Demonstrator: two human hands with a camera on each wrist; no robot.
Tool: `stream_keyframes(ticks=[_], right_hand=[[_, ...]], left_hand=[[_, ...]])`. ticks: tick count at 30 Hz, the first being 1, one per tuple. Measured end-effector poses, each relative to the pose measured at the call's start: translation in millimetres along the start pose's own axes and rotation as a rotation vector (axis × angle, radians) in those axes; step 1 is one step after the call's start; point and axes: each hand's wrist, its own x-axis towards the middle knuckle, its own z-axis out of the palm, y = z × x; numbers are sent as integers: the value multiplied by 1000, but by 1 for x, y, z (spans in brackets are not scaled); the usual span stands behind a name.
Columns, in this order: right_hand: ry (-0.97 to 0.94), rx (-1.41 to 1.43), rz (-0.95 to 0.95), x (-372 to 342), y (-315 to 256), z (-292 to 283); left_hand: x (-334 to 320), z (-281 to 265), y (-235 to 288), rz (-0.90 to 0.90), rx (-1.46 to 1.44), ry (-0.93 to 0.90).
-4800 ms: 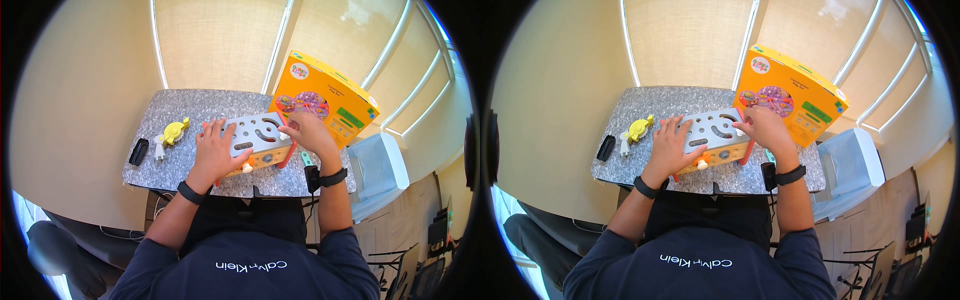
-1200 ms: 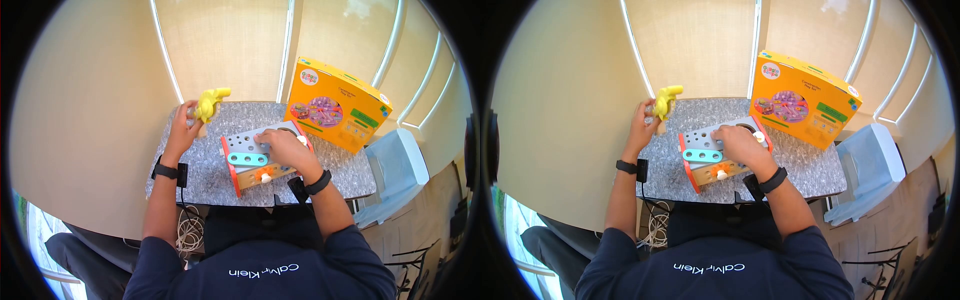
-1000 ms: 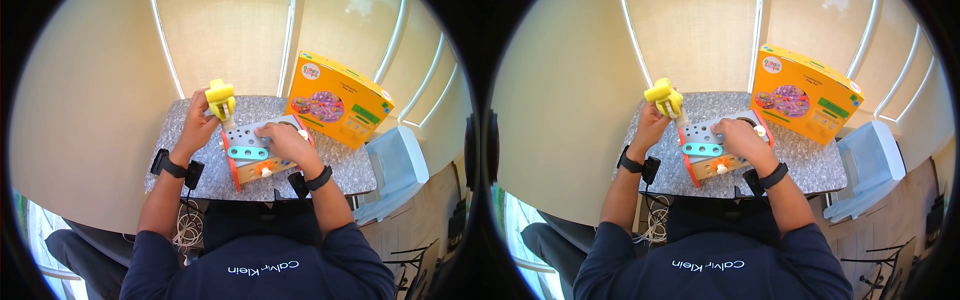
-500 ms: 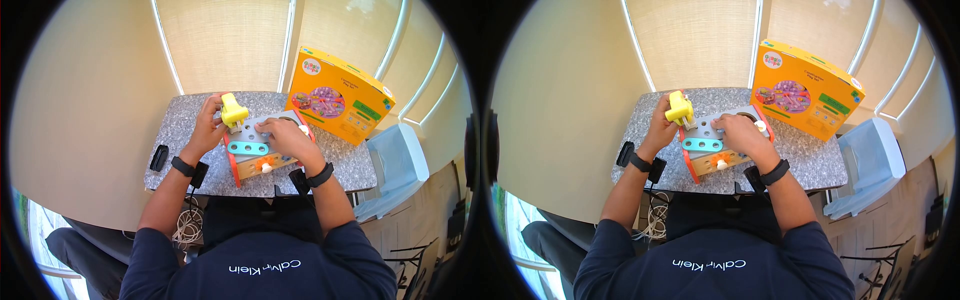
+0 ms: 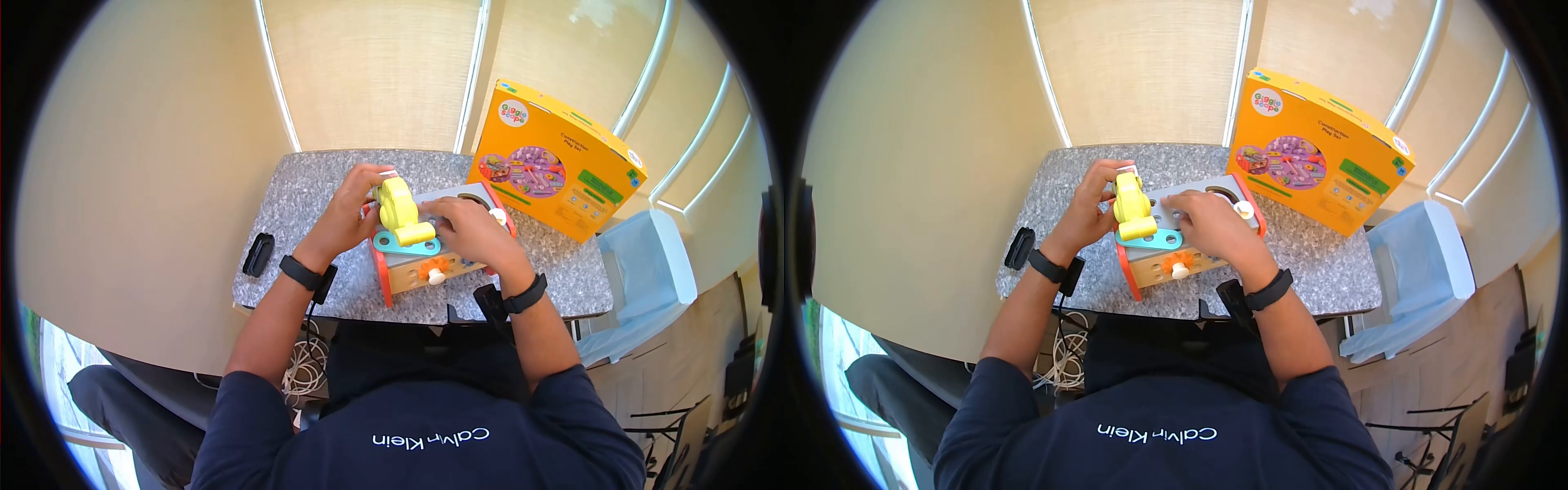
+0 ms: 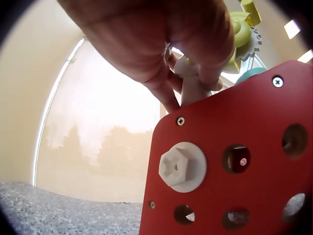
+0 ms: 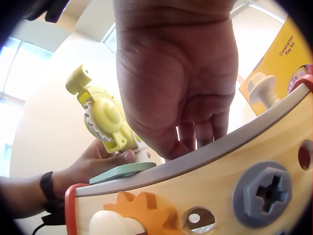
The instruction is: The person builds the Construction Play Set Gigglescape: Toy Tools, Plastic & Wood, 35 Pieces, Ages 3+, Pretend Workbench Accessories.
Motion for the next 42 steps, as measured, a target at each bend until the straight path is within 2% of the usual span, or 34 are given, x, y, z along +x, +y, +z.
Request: stream_keyframes(ticks=[2,4,5,7,8,10,15,21,23,26,29,33,39,42], right_hand=[[-14,38,39,0,-8,-9],[182,342,106,-5,-23,-18],[180,339,107,-9,-31,-26],[313,332,-135,-22,-47,-38],[311,331,-135,-28,-52,-38],[281,347,-319,-36,-60,-37],[251,477,-260,-43,-59,-27],[198,324,-299,-55,-48,-16],[272,283,-299,-61,-45,-4],[252,296,-267,-72,-36,16],[211,183,-289,-75,-32,24],[253,195,-343,-73,-29,30],[288,409,-242,-63,-39,25],[371,489,-203,-58,-42,23]], left_hand=[[1,-1,3,10,22,-6],[0,-1,3,8,20,0],[0,0,3,7,18,5],[-2,0,2,-13,2,7],[-3,-1,2,-30,-8,7],[-4,-5,5,-39,-31,-3],[-8,-12,9,-47,-141,-36],[-6,-15,16,-84,-264,-56],[-7,-16,15,-94,-268,-53],[-7,-15,13,-106,-324,-58],[-8,-14,16,-92,-299,-49],[-9,-13,11,-81,-269,-51],[-8,-11,12,-104,-310,-34],[-5,-16,14,-54,-268,-47]])
